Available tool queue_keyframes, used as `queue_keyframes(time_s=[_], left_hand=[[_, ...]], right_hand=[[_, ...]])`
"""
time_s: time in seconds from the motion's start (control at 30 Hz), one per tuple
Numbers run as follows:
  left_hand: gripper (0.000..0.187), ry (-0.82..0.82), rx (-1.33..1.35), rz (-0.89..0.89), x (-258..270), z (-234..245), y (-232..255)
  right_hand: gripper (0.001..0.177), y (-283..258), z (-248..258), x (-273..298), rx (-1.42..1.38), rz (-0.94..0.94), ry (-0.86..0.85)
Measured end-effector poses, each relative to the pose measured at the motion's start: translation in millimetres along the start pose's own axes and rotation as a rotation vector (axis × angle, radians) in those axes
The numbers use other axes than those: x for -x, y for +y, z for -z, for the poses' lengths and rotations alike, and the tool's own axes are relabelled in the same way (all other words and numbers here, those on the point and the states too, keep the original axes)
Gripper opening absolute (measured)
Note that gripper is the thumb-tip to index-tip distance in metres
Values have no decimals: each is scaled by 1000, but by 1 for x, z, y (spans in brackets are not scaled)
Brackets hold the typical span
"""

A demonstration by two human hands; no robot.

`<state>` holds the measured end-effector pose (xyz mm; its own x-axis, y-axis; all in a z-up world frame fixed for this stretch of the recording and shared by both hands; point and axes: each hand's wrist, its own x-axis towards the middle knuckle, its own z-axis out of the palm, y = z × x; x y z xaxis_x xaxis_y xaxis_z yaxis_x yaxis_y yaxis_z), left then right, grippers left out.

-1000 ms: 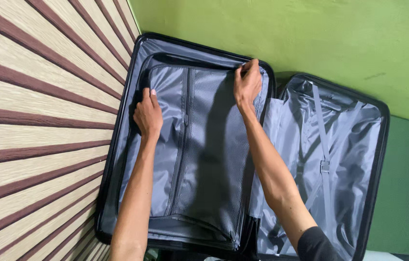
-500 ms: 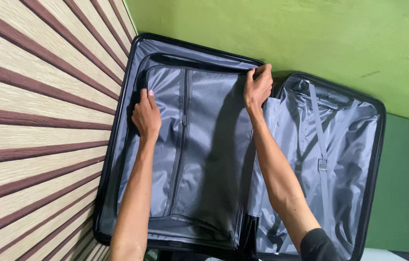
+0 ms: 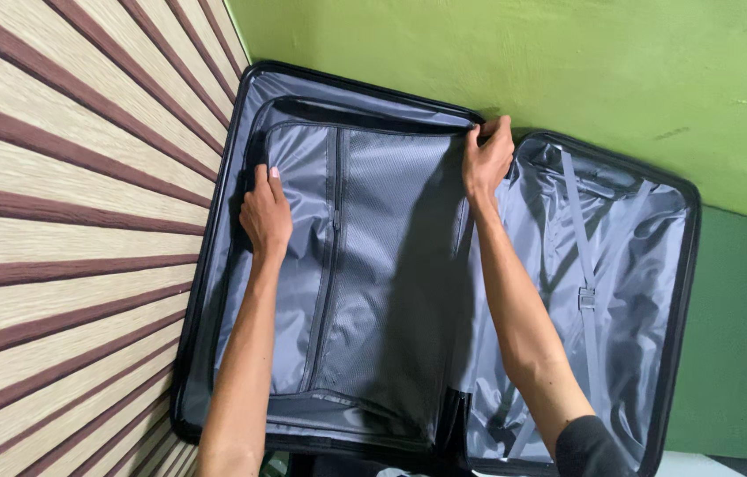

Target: The person unboxes a new suitcase, removes the protective plastic from the handle, opens the suitcase, and spreads a t-shirt on a green surface.

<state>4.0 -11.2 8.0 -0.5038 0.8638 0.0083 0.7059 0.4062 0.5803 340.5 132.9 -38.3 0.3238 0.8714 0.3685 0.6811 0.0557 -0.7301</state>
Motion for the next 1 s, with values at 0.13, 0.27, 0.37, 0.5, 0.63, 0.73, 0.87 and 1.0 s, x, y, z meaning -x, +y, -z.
queue_keyframes(time_s=[0.13, 0.27, 0.37, 0.5, 0.63, 0.73, 0.87, 1.0], left_hand=[[32, 15, 0, -20, 2, 0, -2], [32, 28, -2, -63, 2, 6, 0], [32, -12, 49, -31, 4, 12, 2], [49, -104, 247, 49, 9, -3, 4], [79, -244, 435, -30, 42, -28, 28], [85, -460, 538, 4, 80, -44, 67], [88, -474, 519, -104, 122, -57, 98], [63, -664, 760, -12, 145, -55, 128]], right_hand=[[23, -7, 14, -3, -7, 115, -51], [23, -16, 24, -6, 236, 133, -70], [23, -15, 20, 0, 205, 132, -82], [18, -2, 24, 7, 104, 166, -97], [13, -2, 45, 67, -656, -99, -529], [26, -29, 74, 152, -725, -549, -907], [48, -44, 130, 208, -914, -767, -750], [65, -34, 176, 229, -839, -733, -595]])
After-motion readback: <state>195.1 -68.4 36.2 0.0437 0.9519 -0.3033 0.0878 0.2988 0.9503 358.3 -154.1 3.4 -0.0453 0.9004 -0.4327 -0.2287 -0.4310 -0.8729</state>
